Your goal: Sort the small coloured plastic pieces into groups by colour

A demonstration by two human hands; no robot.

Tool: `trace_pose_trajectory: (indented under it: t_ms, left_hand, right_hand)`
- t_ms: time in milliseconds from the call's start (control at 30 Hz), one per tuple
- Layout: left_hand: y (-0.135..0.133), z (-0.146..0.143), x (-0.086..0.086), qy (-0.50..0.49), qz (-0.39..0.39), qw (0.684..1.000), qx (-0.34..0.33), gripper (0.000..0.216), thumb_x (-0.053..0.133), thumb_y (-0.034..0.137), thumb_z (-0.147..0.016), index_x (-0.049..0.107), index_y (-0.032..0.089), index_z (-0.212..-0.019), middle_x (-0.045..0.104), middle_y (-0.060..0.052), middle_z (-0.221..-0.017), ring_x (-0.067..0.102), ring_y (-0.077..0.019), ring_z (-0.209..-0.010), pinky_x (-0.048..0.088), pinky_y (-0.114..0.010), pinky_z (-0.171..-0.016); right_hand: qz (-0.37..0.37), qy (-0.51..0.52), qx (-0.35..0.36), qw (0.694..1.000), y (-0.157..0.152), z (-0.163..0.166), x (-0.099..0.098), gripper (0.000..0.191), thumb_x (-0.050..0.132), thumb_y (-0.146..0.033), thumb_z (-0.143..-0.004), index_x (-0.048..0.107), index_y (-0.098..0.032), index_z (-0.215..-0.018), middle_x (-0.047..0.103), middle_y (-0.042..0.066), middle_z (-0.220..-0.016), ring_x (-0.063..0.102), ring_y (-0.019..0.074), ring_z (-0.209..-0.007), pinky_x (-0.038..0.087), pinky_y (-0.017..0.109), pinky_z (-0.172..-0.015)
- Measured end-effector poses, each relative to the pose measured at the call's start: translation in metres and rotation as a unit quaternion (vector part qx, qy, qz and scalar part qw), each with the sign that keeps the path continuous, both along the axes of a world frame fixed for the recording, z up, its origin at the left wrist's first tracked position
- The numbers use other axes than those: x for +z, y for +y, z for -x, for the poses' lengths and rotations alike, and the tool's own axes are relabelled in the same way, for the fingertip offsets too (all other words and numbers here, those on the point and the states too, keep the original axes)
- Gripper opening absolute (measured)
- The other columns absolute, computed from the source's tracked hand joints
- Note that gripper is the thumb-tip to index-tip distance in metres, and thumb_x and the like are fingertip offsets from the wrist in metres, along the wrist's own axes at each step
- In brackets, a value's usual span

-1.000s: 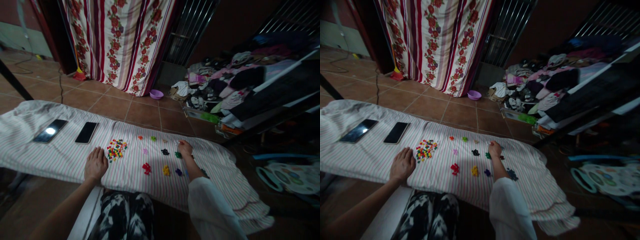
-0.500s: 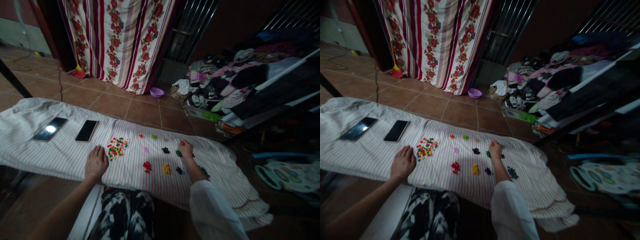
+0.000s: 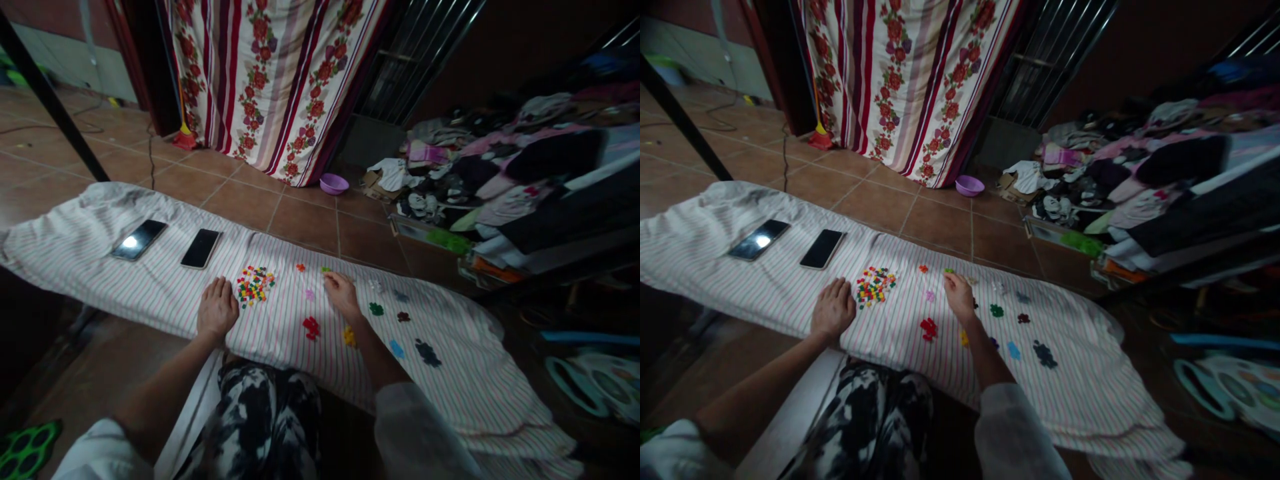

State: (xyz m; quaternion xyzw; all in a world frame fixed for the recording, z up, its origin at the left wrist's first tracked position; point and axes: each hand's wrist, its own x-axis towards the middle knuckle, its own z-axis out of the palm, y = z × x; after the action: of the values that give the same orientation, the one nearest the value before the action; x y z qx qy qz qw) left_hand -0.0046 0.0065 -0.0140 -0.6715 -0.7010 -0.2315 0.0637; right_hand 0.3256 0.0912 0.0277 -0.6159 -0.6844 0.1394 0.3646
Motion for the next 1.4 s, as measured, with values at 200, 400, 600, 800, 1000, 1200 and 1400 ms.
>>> trace_pose_trajectory:
  t_ms: [200,400,600,800,1000,1200,1400]
  left_hand:
    - [0.0,0.0,0.001,-0.014,0.003,1.0,-0.005,0.044,0.037,0.026,-0.087,0.058,0.005,-0.12,0.055,-0.02,-0.132,0.044,-0.0312,-0.13,0.033,-0.046,-0.109]
    - [0.0,0.0,0.001,-0.006,-0.001,1.0,-0.002,0.044,0.037,0.025,-0.087,0.057,0.006,-0.121,0.055,-0.02,-0.132,0.045,-0.0311,-0.129,0.033,-0.046,-0.108]
    - [0.001,0.0,-0.001,-0.029,-0.008,1.0,0.0,0.043,0.038,0.026,-0.086,0.058,0.008,-0.12,0.056,-0.018,-0.132,0.045,-0.0303,-0.129,0.034,-0.046,-0.108]
    - [0.001,0.0,0.0,-0.018,-0.001,1.0,-0.002,0.045,0.038,0.025,-0.086,0.057,0.005,-0.121,0.055,-0.02,-0.132,0.044,-0.0306,-0.13,0.033,-0.045,-0.109]
    - [0.001,0.0,0.0,-0.026,0.002,1.0,0.001,0.044,0.039,0.025,-0.085,0.057,0.006,-0.121,0.055,-0.019,-0.132,0.043,-0.0308,-0.131,0.032,-0.046,-0.109]
    - [0.0,0.0,0.0,-0.03,-0.002,1.0,-0.004,0.044,0.039,0.025,-0.086,0.058,0.006,-0.121,0.056,-0.019,-0.131,0.044,-0.0309,-0.13,0.033,-0.046,-0.108]
    - [0.0,0.0,0.001,-0.026,0.0,1.0,-0.004,0.044,0.038,0.025,-0.086,0.057,0.005,-0.12,0.055,-0.02,-0.132,0.044,-0.0317,-0.13,0.033,-0.046,-0.108]
  right_hand:
    - [0.01,-0.015,0.141,0.99,0.002,0.072,-0.005,0.024,0.05,-0.02,-0.083,0.072,-0.021,-0.091,0.066,0.005,-0.086,0.06,0.0161,-0.079,0.048,0.028,-0.076]
    - [0.08,-0.12,0.164,0.976,0.002,0.125,-0.003,0.027,0.05,-0.021,-0.088,0.07,-0.022,-0.106,0.062,0.005,-0.09,0.058,0.0148,-0.082,0.044,0.024,-0.078]
    - [0.151,-0.21,0.135,0.957,0.006,0.15,0.003,0.034,0.047,-0.026,-0.09,0.065,-0.025,-0.118,0.062,0.006,-0.101,0.058,0.0162,-0.088,0.041,0.023,-0.076]
    - [0.164,-0.231,0.125,0.951,0.009,0.159,-0.002,0.033,0.048,-0.025,-0.089,0.065,-0.027,-0.117,0.062,0.007,-0.106,0.059,0.0174,-0.093,0.042,0.025,-0.076]
    - [0.14,-0.187,0.116,0.965,0.011,0.163,-0.008,0.023,0.052,-0.019,-0.086,0.068,-0.023,-0.101,0.064,0.005,-0.097,0.058,0.0165,-0.089,0.041,0.024,-0.075]
    - [0.096,-0.124,0.145,0.977,0.013,0.158,-0.018,0.014,0.056,-0.016,-0.082,0.064,-0.021,-0.092,0.061,0.002,-0.086,0.056,0.0139,-0.082,0.041,0.023,-0.074]
    - [0.045,-0.068,0.155,0.985,0.01,0.151,-0.024,0.011,0.055,-0.013,-0.078,0.06,-0.02,-0.083,0.058,0.001,-0.082,0.055,0.0143,-0.082,0.042,0.024,-0.076]
